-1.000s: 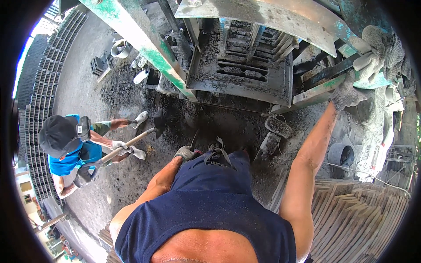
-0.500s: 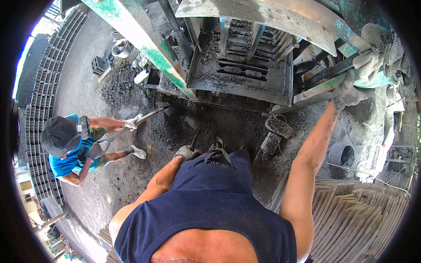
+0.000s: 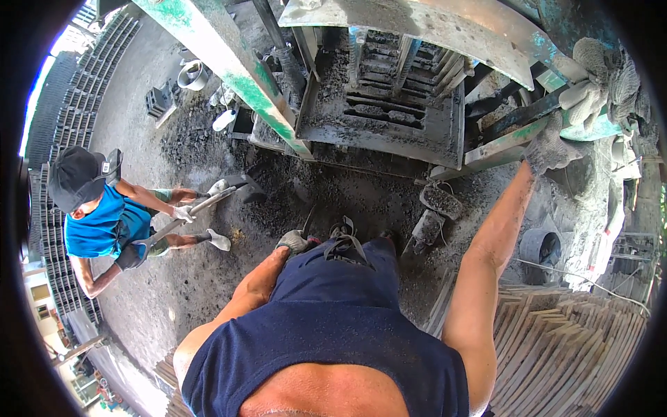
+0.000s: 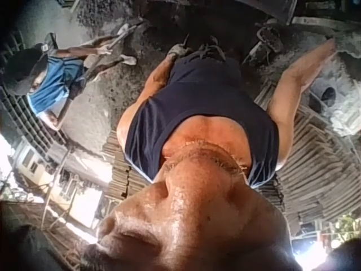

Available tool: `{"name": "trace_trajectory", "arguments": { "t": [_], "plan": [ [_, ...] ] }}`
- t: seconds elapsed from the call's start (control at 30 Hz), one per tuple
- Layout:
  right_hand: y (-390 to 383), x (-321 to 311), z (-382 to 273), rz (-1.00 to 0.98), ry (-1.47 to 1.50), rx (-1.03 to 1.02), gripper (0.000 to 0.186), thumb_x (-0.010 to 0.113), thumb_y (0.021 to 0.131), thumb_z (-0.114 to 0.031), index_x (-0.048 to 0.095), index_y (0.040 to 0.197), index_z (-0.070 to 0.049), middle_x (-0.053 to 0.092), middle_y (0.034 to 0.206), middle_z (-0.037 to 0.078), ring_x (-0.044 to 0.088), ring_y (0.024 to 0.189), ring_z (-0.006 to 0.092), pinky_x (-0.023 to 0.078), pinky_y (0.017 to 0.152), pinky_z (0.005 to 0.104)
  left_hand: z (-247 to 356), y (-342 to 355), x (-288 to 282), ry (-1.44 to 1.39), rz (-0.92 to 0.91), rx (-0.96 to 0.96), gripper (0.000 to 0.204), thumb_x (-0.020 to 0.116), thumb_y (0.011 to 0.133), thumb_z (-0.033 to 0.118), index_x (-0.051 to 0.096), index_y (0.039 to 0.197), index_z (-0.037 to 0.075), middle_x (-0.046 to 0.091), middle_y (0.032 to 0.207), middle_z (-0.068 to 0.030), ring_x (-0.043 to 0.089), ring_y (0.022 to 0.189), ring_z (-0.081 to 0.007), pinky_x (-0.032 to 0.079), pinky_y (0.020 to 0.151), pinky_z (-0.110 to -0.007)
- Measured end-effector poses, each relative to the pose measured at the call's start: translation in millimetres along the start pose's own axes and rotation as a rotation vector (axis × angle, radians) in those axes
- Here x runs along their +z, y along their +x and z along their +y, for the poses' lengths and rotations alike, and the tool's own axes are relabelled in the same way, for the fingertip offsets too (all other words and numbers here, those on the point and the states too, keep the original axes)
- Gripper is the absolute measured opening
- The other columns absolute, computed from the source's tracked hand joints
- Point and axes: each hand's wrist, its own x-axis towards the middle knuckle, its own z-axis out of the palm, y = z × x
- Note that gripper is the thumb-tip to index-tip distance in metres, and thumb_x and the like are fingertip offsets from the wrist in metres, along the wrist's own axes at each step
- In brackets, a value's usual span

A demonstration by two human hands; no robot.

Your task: Operating a manual brick-making machine to produce concrete blocks.

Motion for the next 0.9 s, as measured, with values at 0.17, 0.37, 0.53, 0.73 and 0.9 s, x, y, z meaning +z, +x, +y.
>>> {"name": "trace_trajectory", "arguments": {
  "t": [0.17, 0.37, 0.53, 0.73, 0.9],
  "plan": [
    [3.3, 0.8, 10.8, 0.007, -0.05, -0.006, 0.132, 0.082, 0.055, -0.069, 0.025, 0.146, 0.008, 0.05, 0.131, 0.03, 0.053, 0.119, 0.0407, 0.043, 0.098, 0.0454, 8.4, -7.7, -5.5, 0.017, 0.006, 0.001, 0.053, 0.063, 0.078, 0.052, 0.07, 0.111, 0.01, 0.069, 0.104, -0.0223, 0.065, 0.102, -0.0384, 0.052, 0.086, -0.044],
    [1.2, -1.9, -0.6, -0.031, -0.062, 0.08, 0.13, 0.083, 0.056, -0.066, 0.026, 0.145, 0.009, 0.049, 0.132, 0.028, 0.051, 0.121, 0.0396, 0.041, 0.101, 0.0438, 15.2, -16.4, -9.7, 0.028, 0.031, 0.004, 0.04, 0.06, 0.08, 0.04, 0.072, 0.106, 0.013, 0.069, 0.102, -0.0204, 0.066, 0.099, -0.0371, 0.052, 0.084, -0.044],
    [-0.2, -1.3, -1.7, -0.026, -0.017, 0.009, 0.125, 0.084, 0.06, -0.06, 0.025, 0.145, 0.01, 0.047, 0.134, 0.028, 0.05, 0.122, 0.0386, 0.04, 0.102, 0.043, 13.8, -15.2, -8.3, 0.026, -0.002, 0.002, 0.039, 0.06, 0.081, 0.039, 0.072, 0.107, 0.013, 0.069, 0.103, -0.0206, 0.066, 0.1, -0.0369, 0.052, 0.084, -0.043],
    [0.8, -1.7, 1.3, -0.026, -0.014, -0.038, 0.122, 0.084, 0.061, -0.056, 0.025, 0.144, 0.011, 0.044, 0.136, 0.028, 0.049, 0.122, 0.0372, 0.04, 0.103, 0.0423, 18.5, -20.0, -11.2, 0.042, 0.013, 0.001, 0.042, 0.06, 0.081, 0.042, 0.072, 0.108, 0.012, 0.069, 0.104, -0.0207, 0.065, 0.102, -0.0371, 0.052, 0.085, -0.043],
    [6.9, 3.7, 20.6, 0.037, 0.053, -0.091, 0.125, 0.085, 0.056, -0.063, 0.029, 0.141, 0.01, 0.05, 0.13, 0.028, 0.055, 0.118, 0.0367, 0.046, 0.097, 0.0435, 22.4, -20.2, -14.5, 0.037, -0.017, -0.001, 0.043, 0.059, 0.081, 0.044, 0.071, 0.108, 0.012, 0.069, 0.105, -0.0205, 0.065, 0.102, -0.0378, 0.052, 0.086, -0.044]
  ]
}}
